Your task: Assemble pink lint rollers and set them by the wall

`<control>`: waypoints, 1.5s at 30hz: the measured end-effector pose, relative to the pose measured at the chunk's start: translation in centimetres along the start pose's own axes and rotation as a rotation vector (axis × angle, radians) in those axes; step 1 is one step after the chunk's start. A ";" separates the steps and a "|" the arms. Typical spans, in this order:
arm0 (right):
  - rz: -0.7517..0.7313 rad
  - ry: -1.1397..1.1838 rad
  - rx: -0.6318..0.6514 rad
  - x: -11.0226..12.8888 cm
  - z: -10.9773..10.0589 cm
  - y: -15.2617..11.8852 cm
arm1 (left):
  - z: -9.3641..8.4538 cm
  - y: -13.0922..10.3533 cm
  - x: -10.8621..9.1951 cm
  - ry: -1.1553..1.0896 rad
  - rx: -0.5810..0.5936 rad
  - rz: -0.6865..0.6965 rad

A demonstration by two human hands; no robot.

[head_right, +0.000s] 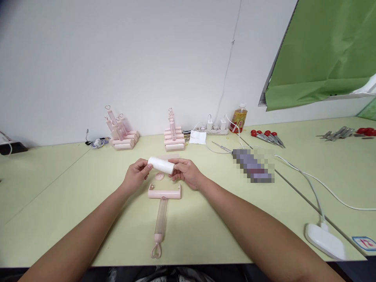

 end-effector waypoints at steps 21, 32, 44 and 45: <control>-0.174 -0.782 -0.374 0.9 -1.4 -0.3 | -1.5 0.2 1.1 -0.217 -0.167 -0.097; -0.359 -0.679 -0.247 2.3 0.7 -2.0 | 2.5 -0.6 -0.3 -0.687 -0.117 -0.257; -0.344 -0.776 -0.918 6.3 -5.9 -3.8 | 5.6 -2.4 -5.3 0.396 0.541 0.247; -0.310 -0.844 -0.938 6.4 -6.3 -3.5 | 5.8 -2.8 -5.4 0.458 0.597 0.268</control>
Point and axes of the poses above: each hand's wrist, its own y-axis towards the middle knuckle, its own z-axis out of the palm, x = y × z, the point moved 9 cm from there along y, towards the middle knuckle, and after that the axes turned 14 degrees about z, right-handed, at the moved point
